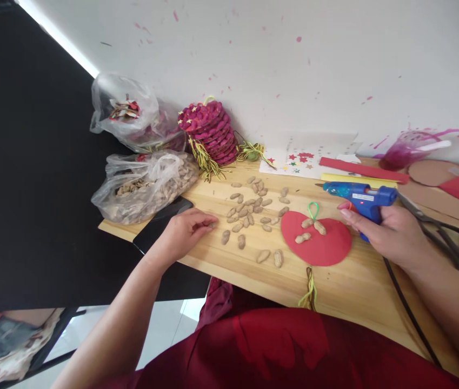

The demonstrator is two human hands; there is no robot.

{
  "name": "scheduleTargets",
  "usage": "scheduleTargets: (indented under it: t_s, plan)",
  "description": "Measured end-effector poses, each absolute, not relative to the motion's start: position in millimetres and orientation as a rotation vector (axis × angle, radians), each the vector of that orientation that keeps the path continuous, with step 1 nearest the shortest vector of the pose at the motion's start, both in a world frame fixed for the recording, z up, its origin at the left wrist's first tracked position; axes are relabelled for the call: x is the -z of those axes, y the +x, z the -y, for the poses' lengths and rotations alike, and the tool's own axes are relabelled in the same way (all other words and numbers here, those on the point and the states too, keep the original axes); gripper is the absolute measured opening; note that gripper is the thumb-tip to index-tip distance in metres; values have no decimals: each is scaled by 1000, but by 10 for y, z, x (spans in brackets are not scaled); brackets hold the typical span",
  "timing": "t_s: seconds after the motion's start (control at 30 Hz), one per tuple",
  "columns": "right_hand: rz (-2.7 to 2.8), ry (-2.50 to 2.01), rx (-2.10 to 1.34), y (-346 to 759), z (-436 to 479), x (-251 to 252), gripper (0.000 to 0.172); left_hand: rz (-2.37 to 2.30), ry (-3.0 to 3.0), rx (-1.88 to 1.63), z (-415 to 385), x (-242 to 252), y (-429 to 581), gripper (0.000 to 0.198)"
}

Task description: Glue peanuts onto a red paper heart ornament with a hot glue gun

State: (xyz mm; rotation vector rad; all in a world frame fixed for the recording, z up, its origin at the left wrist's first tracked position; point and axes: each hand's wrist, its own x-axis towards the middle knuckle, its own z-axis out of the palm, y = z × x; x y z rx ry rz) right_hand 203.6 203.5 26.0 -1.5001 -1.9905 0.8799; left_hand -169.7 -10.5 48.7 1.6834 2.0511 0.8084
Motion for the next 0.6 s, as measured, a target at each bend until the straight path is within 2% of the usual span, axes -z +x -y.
scheduleTargets:
  t_s: [0.6]
  plan:
    - [1972, -1502, -900, 2014, -2013, -297, 34, -2054, 1615, -770, 167, -494, -1641, 23]
